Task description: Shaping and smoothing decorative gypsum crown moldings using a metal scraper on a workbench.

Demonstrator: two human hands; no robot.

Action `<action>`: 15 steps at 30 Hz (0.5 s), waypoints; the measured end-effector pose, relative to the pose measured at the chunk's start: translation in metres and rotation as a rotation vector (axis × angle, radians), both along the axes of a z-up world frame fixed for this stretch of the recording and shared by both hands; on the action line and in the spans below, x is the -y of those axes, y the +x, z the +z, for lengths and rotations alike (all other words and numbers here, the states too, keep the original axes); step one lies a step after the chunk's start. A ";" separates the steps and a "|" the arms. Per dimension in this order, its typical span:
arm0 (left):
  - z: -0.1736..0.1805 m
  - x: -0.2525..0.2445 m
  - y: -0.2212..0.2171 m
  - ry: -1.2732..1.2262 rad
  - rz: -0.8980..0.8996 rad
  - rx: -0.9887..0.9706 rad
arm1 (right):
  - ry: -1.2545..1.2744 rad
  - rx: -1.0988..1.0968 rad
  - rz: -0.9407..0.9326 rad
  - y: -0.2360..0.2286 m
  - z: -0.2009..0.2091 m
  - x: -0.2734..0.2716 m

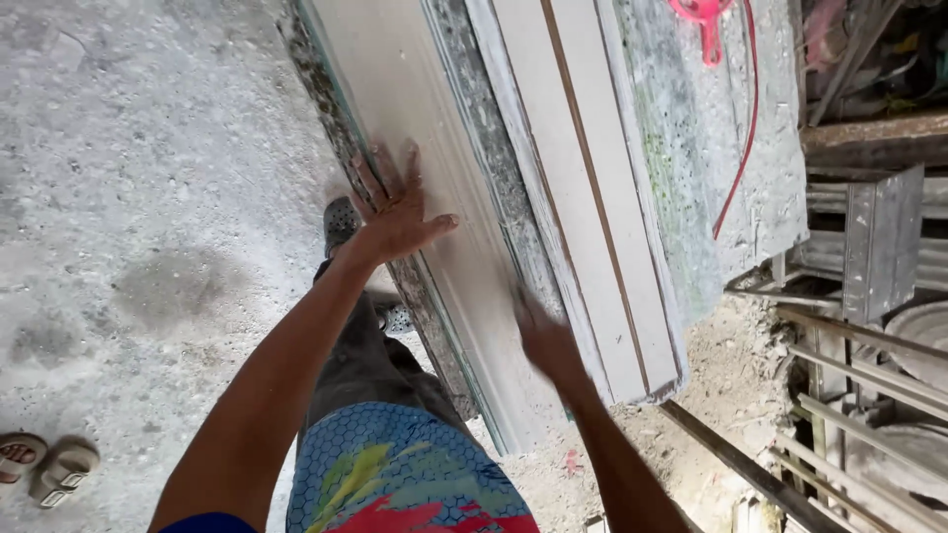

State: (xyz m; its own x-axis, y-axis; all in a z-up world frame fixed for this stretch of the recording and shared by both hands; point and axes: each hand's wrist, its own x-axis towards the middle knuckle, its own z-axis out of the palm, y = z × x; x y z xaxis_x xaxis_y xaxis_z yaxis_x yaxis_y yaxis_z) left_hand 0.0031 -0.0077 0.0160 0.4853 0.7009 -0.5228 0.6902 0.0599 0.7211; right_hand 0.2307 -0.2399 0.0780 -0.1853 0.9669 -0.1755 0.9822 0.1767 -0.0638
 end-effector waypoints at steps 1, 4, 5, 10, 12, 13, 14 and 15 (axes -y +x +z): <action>0.001 0.000 -0.002 -0.011 0.004 0.020 | -0.234 -0.049 -0.145 -0.017 0.021 -0.060; 0.001 0.003 -0.006 -0.008 -0.001 0.014 | -0.488 -0.321 -0.538 -0.052 0.038 -0.204; 0.000 0.004 -0.001 -0.006 -0.025 0.002 | -0.510 -0.536 -0.801 -0.055 0.035 -0.244; -0.012 0.005 0.006 0.007 -0.058 -0.066 | -0.654 -0.538 -0.934 -0.056 0.085 -0.179; -0.012 0.003 0.004 -0.007 -0.060 -0.076 | -0.689 -0.554 -1.018 -0.051 0.071 -0.084; -0.011 0.003 0.004 -0.019 -0.077 -0.076 | -0.582 -0.393 -0.912 -0.037 0.056 -0.015; -0.010 0.002 0.004 -0.030 -0.094 -0.077 | -0.473 -0.237 -0.801 -0.022 0.057 0.059; -0.011 0.000 0.005 -0.016 -0.077 -0.076 | -0.459 -0.238 -0.783 -0.008 0.041 0.095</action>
State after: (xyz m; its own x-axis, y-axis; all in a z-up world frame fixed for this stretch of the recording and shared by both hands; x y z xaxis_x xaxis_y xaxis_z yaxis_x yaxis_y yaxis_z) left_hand 0.0078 -0.0074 0.0054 0.4957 0.6545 -0.5708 0.7461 0.0154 0.6656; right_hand 0.2229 -0.3344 0.1190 0.4086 0.6769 -0.6123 0.7630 -0.6215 -0.1779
